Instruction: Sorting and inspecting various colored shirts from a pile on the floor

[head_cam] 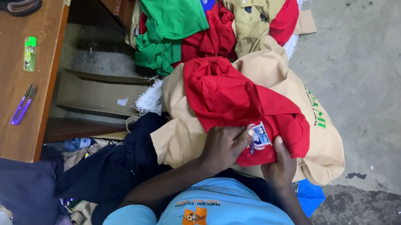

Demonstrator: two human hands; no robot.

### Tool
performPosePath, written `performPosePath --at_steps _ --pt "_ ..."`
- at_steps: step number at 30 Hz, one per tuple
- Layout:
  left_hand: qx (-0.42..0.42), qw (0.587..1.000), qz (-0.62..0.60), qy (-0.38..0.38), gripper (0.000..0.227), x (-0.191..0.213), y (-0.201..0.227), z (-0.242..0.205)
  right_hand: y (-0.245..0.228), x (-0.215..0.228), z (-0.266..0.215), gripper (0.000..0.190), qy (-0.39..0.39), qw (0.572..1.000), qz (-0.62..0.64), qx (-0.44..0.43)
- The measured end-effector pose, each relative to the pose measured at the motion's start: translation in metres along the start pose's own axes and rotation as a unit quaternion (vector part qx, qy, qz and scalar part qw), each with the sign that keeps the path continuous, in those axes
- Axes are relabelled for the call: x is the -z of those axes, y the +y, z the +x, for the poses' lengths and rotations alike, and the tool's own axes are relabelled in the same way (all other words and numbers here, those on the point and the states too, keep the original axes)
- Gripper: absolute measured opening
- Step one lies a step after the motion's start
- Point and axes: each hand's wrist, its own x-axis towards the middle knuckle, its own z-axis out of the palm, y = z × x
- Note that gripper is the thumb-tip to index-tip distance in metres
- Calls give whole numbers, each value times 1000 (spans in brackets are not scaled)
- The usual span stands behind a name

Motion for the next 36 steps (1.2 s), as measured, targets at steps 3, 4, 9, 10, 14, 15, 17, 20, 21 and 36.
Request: performPosePath --at_steps 3,4,9,10,14,15,17,20,21,36 --pt "-21 999 25 13 50 -4 -6 -4 -14 -24 -17 39 -5 999 -18 -28" --pt "-23 999 26 13 50 -2 -5 -4 -20 -32 -24 39 -6 999 -16 -27" --pt "-98 983 -137 74 50 20 -26 0 -49 -64 -47 52 -27 992 -56 -110" --pt "-97 983 -133 79 50 24 -36 5 -48 -32 -47 52 -32 992 -55 -113" --pt "-57 980 47 -185 62 43 -52 5 -77 2 -33 77 124 988 -54 -72" --pt "15 934 85 -347 54 49 -51 4 -93 -14 -24 61 89 989 -118 30" --pt "-12 941 71 -331 47 80 -37 -6 -117 -14 -5 46 77 926 -365 -64" --pt "41 937 29 -346 46 100 -31 6 -125 -10 1 51 82 735 -667 -89" --pt "108 925 4 -365 52 104 -33 13 -122 -8 -2 68 95 671 -736 -11" --pt "220 830 -134 494 91 110 -507 266 49 -45 52 66 -269 451 -808 267"
